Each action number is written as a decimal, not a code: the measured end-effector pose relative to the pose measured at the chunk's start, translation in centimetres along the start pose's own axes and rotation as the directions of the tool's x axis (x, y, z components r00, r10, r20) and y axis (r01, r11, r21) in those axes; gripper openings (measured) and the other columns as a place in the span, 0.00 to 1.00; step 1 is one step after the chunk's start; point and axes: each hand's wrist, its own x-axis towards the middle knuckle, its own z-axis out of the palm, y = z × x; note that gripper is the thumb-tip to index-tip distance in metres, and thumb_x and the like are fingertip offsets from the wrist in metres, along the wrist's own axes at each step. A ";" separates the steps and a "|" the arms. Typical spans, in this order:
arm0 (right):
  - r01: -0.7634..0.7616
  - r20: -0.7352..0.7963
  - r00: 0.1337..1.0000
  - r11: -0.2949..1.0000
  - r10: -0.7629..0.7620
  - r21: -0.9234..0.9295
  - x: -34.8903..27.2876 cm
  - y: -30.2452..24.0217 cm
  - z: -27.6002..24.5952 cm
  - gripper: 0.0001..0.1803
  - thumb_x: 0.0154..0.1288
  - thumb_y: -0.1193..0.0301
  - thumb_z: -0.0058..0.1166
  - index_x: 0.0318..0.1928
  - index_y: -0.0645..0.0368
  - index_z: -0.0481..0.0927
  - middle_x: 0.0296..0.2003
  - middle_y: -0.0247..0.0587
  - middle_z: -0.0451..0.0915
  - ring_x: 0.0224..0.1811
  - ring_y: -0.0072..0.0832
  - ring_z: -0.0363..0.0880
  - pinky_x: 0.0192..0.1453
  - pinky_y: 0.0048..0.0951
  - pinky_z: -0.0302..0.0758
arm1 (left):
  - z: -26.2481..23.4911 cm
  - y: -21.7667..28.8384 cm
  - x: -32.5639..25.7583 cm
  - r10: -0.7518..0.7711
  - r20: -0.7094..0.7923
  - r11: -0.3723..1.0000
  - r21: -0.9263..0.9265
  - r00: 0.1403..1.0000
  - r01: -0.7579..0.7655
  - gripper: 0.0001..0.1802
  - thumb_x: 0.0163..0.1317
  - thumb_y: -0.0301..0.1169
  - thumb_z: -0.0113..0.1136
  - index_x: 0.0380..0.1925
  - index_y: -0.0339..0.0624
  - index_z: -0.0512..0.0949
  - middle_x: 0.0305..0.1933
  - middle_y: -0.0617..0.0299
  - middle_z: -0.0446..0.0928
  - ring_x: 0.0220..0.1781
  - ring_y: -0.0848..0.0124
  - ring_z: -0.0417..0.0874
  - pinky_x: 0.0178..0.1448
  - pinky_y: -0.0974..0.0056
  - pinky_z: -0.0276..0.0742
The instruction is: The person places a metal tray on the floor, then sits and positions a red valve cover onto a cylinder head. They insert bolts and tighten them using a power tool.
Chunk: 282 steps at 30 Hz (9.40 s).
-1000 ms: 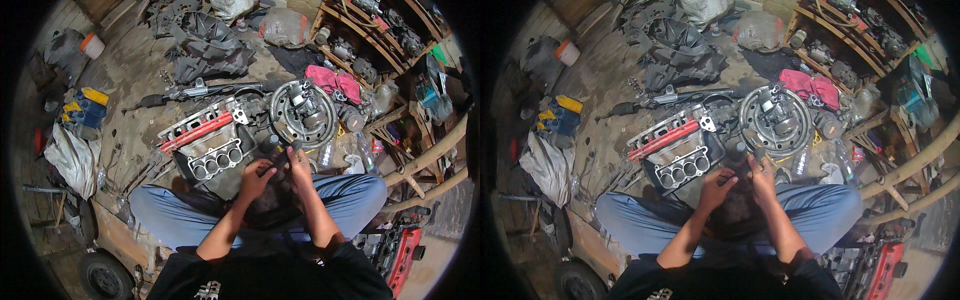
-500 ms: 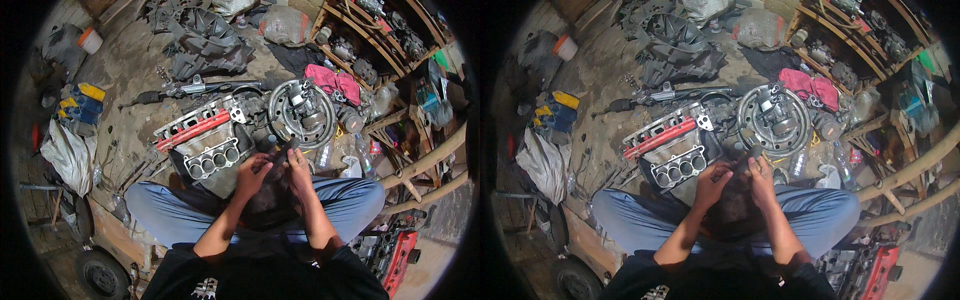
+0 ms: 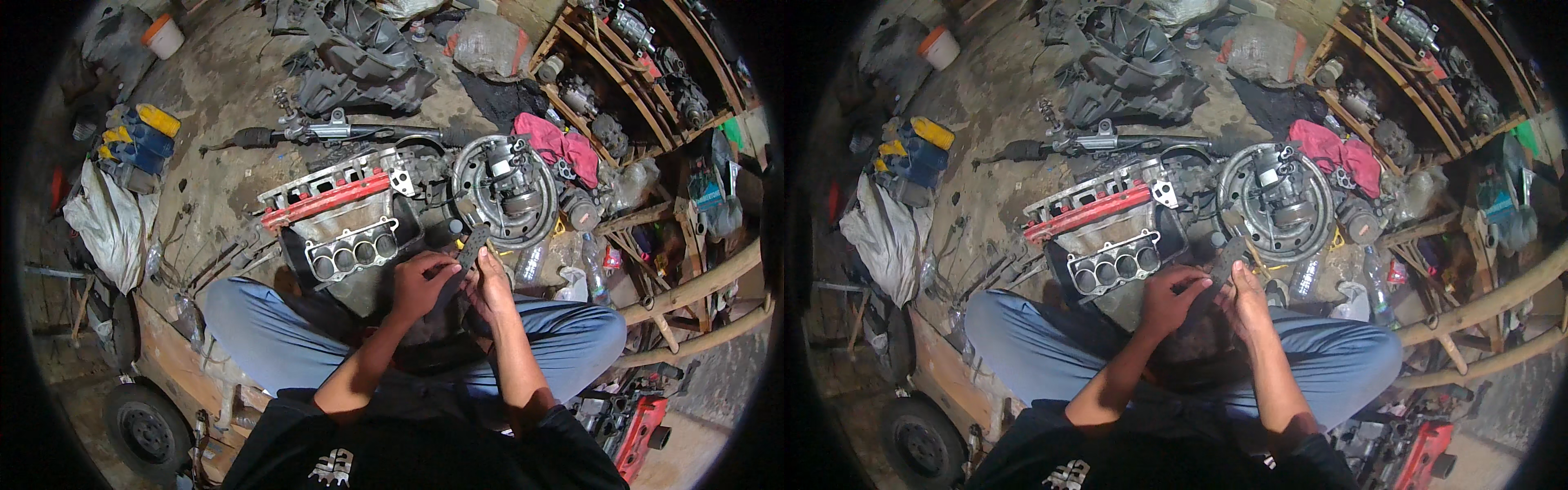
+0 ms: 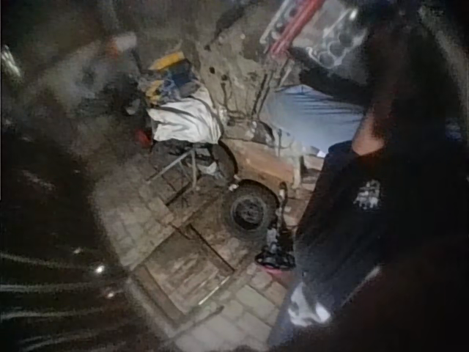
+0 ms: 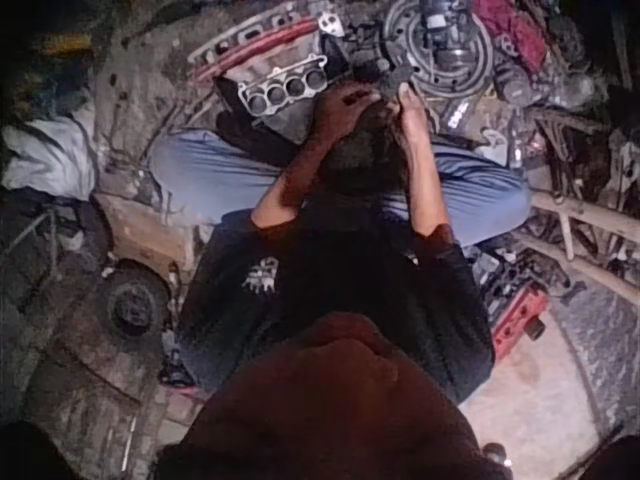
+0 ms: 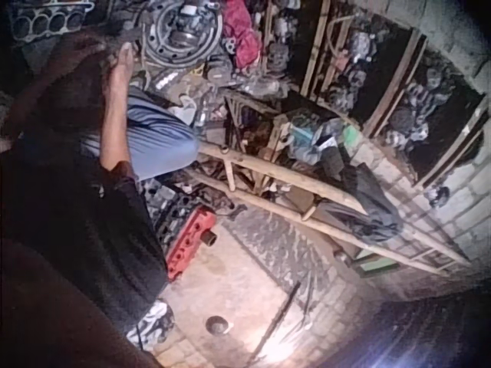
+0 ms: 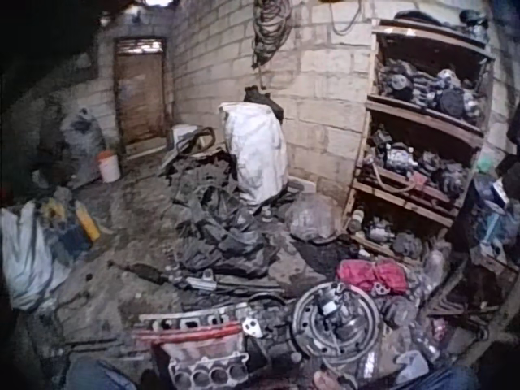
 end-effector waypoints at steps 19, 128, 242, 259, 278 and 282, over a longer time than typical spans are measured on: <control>0.032 -0.093 0.995 0.999 -0.029 0.030 0.0 -0.1 0.6 0.21 0.79 0.53 0.47 0.58 0.55 0.76 0.49 0.40 0.85 0.47 0.31 0.86 0.49 0.35 0.81 | 0.7 -3.8 0.4 -0.115 0.040 0.965 -0.232 0.993 0.121 0.13 0.69 0.32 0.64 0.46 0.34 0.85 0.37 0.55 0.88 0.38 0.72 0.89 0.45 0.67 0.83; 0.301 0.336 0.938 -0.283 -0.085 -0.911 8.8 -5.5 0.3 0.44 0.58 0.65 0.71 0.73 0.48 0.64 0.69 0.57 0.67 0.65 0.56 0.73 0.67 0.47 0.73 | -7.5 -7.3 -3.2 -0.445 0.600 0.704 0.693 0.665 -0.154 0.35 0.67 0.52 0.60 0.71 0.54 0.66 0.74 0.45 0.64 0.74 0.41 0.65 0.72 0.40 0.67; 0.419 0.282 0.877 0.333 -0.390 -0.845 7.0 -4.1 9.0 0.12 0.62 0.76 0.66 0.45 0.67 0.85 0.34 0.41 0.87 0.36 0.19 0.82 0.41 0.25 0.77 | -26.8 3.0 8.0 -0.182 0.003 0.720 0.682 0.983 0.131 0.30 0.74 0.53 0.50 0.59 0.39 0.79 0.60 0.41 0.79 0.64 0.46 0.78 0.68 0.51 0.71; 0.358 0.104 0.737 0.256 -0.668 -0.898 11.6 10.3 15.8 0.08 0.71 0.74 0.59 0.45 0.65 0.82 0.35 0.43 0.86 0.37 0.26 0.83 0.43 0.28 0.78 | -28.2 -4.6 10.7 -0.048 0.034 0.761 0.649 0.998 0.014 0.25 0.68 0.52 0.60 0.44 0.39 0.84 0.40 0.45 0.82 0.46 0.48 0.85 0.51 0.50 0.80; 0.390 0.261 0.824 0.171 -0.503 -0.905 12.7 10.2 18.9 0.09 0.66 0.74 0.62 0.42 0.67 0.81 0.32 0.56 0.86 0.35 0.41 0.87 0.43 0.39 0.78 | -31.3 -4.1 10.7 -0.203 -0.021 0.756 0.632 0.979 0.170 0.35 0.67 0.61 0.55 0.54 0.38 0.81 0.56 0.41 0.79 0.62 0.44 0.78 0.64 0.47 0.75; 0.301 0.103 0.635 0.122 -0.766 -0.946 12.5 8.7 16.2 0.09 0.70 0.75 0.58 0.44 0.69 0.80 0.33 0.48 0.86 0.35 0.30 0.84 0.43 0.31 0.79 | -31.1 -4.2 10.1 -0.087 -0.090 0.786 0.606 0.992 0.124 0.32 0.67 0.56 0.58 0.50 0.35 0.83 0.48 0.38 0.82 0.54 0.45 0.83 0.60 0.51 0.76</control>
